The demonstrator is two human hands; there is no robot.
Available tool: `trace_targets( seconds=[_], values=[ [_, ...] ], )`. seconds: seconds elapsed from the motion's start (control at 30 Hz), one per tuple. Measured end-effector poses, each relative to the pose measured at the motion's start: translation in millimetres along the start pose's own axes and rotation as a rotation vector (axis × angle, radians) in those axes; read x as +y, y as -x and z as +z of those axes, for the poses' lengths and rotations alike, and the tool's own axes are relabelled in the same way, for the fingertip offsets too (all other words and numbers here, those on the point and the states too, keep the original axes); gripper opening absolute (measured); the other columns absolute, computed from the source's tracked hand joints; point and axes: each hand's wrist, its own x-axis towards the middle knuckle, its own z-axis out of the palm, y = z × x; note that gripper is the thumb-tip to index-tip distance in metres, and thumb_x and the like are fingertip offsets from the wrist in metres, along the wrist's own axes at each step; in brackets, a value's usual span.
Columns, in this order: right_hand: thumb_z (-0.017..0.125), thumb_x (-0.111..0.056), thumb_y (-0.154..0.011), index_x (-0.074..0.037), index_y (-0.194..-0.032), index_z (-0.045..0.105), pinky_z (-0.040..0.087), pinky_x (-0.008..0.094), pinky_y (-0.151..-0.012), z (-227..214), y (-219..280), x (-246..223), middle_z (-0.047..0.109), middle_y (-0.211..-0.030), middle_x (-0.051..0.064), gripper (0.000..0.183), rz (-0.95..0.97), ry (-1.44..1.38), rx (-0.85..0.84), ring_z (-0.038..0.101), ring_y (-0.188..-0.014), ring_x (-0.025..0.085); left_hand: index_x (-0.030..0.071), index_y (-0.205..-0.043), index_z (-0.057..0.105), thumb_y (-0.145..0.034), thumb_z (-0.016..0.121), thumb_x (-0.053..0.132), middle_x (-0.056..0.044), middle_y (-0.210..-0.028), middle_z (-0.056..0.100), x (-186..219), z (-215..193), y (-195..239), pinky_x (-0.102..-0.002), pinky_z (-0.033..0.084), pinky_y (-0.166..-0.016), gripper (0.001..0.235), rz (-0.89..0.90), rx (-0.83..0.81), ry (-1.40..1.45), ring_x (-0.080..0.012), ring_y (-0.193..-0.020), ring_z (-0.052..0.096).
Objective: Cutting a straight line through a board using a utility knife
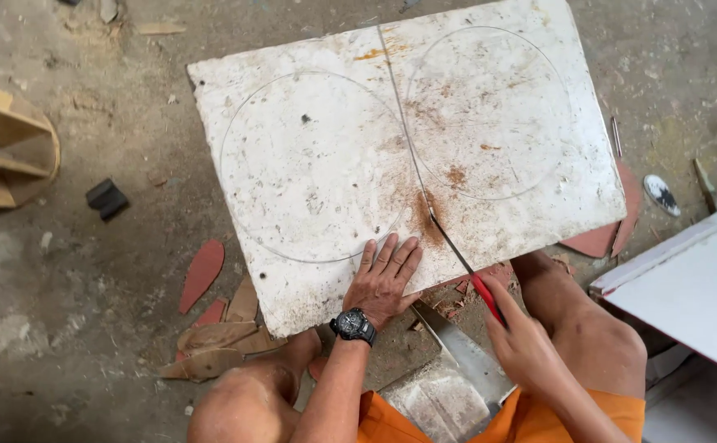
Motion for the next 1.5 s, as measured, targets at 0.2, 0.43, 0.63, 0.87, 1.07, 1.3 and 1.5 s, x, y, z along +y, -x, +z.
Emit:
trace_targets(
  seconds=[0.2,0.43,0.63,0.87,1.07,1.3,1.5],
  values=[
    [0.043,-0.029,-0.100,-0.037,-0.158,0.030,0.049,0.065,-0.099,17,-88,-18,0.063,-0.123,0.038,0.060,-0.190,-0.053,-0.013,0.062,-0.112,0.058,0.021,-0.161,0.033,-0.076,0.074,0.062,-0.001,-0.169,0.030,1,-15,-10,-0.055,0.015,-0.127,0.103,0.016,-0.054,-0.027,-0.0308,-0.155,0.026],
    [0.037,-0.021,-0.104,-0.023,-0.160,0.031,0.056,0.064,-0.092,19,-95,-12,0.064,-0.121,0.037,0.056,-0.269,-0.057,0.043,0.068,-0.108,0.049,0.027,-0.156,0.043,-0.082,0.067,0.068,0.004,-0.165,0.039,7,-5,-10,-0.053,0.019,-0.126,0.088,-0.027,0.008,-0.015,-0.0267,-0.153,0.031],
    [0.037,-0.016,-0.106,-0.011,-0.159,0.030,0.065,0.052,-0.070,23,-118,-5,0.071,-0.093,0.031,0.054,-0.343,-0.002,0.007,0.075,-0.076,0.037,0.028,-0.155,0.045,-0.080,0.068,0.068,0.005,-0.164,0.039,7,-3,-11,-0.053,0.019,-0.126,0.087,-0.028,0.010,-0.026,-0.0261,-0.153,0.032],
    [0.038,-0.027,-0.101,-0.023,-0.160,0.031,0.050,0.068,-0.088,-3,-43,-3,0.069,-0.105,0.034,0.060,-0.274,0.079,0.002,0.068,-0.104,0.053,0.026,-0.152,0.049,-0.086,0.063,0.066,0.004,-0.163,0.043,5,-8,-11,-0.054,0.021,-0.126,0.078,-0.046,0.111,-0.029,-0.0266,-0.151,0.037],
    [0.046,-0.027,-0.097,-0.023,-0.157,0.036,0.052,0.034,-0.087,7,9,75,0.058,-0.150,-0.006,0.061,-0.325,0.132,0.068,0.071,-0.111,0.021,0.019,-0.162,0.036,-0.085,0.074,0.072,-0.002,-0.168,0.032,-2,-6,-3,-0.057,0.023,-0.126,0.101,0.053,0.003,-0.123,-0.0305,-0.155,0.031],
    [0.035,-0.023,-0.102,-0.024,-0.161,0.031,0.050,0.054,-0.080,25,-65,-19,0.068,-0.109,0.030,0.059,-0.208,0.149,0.033,0.069,-0.085,0.047,0.021,-0.158,0.041,-0.084,0.070,0.063,-0.001,-0.166,0.038,-1,-8,-1,-0.056,0.021,-0.126,0.090,0.003,0.023,-0.036,-0.0302,-0.154,0.034],
    [0.033,-0.017,-0.107,-0.017,-0.162,0.029,0.057,0.061,-0.090,19,-80,-43,0.066,-0.118,0.037,0.056,-0.296,0.180,0.052,0.071,-0.099,0.049,0.022,-0.159,0.037,-0.070,0.080,0.057,-0.003,-0.166,0.035,4,-4,-3,-0.057,0.016,-0.127,0.104,-0.023,-0.003,0.044,-0.0319,-0.155,0.027]
  ],
)
